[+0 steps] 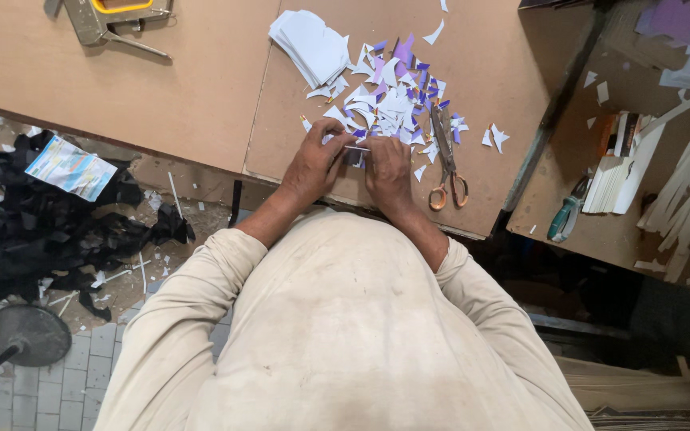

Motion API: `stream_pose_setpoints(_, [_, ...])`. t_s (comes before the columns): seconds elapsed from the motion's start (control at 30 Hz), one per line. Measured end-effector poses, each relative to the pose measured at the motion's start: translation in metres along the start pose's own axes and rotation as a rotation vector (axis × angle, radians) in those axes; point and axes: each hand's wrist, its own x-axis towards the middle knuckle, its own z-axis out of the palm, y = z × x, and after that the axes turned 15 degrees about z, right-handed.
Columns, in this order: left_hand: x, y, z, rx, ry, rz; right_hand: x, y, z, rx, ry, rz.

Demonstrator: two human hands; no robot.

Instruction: The person cuts small shapes from white paper sheets using scissors, placing the cut pieces onto a pile on the worktable. They occasionally stack the cut pieces together and sweep loose paper scraps aside on the table.

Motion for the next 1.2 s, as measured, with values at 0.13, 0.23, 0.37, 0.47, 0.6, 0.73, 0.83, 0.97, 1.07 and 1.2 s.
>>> stream_pose_setpoints(0.13, [0.009,0.006,-0.006,0.206,-0.227,0.076,0.008,0.006,-0.018,-0.143,-0.002,-0.176])
stream_pose_setpoints(0.23, [0.021,0.012,-0.003,0.218,-0.266,0.103,0.009,0.011,-0.034,-0.088,-0.002,-0.199])
stream_pose_setpoints(0.37, [0.027,0.019,-0.009,0.020,-0.227,0.112,-0.005,0.022,-0.057,-0.054,0.108,-0.029])
stream_pose_setpoints(0.47, [0.031,0.018,-0.014,-0.101,-0.121,0.021,-0.027,0.043,-0.079,-0.199,0.129,0.333])
stream_pose_setpoints(0.6, [0.032,0.023,-0.014,-0.357,0.016,-0.183,-0.068,0.065,-0.084,-0.332,0.068,0.594])
stream_pose_setpoints(0.73, [0.040,0.032,-0.009,-0.499,0.081,-0.291,-0.086,0.076,-0.076,-0.191,0.038,0.809])
stream_pose_setpoints(0.83, [0.051,0.048,-0.010,-0.692,0.108,-0.375,-0.083,0.084,-0.083,0.344,-0.171,1.144])
stream_pose_setpoints(0.97, [0.069,0.075,-0.015,-0.758,0.180,-0.363,-0.078,0.064,-0.120,1.028,-0.372,1.259])
stream_pose_setpoints(1.07, [0.083,0.096,-0.023,-0.682,0.200,-0.256,-0.085,0.021,-0.143,1.116,-0.326,1.068])
stream_pose_setpoints(1.2, [0.096,0.124,-0.027,-0.669,0.261,-0.121,-0.083,-0.023,-0.157,0.906,-0.158,0.507])
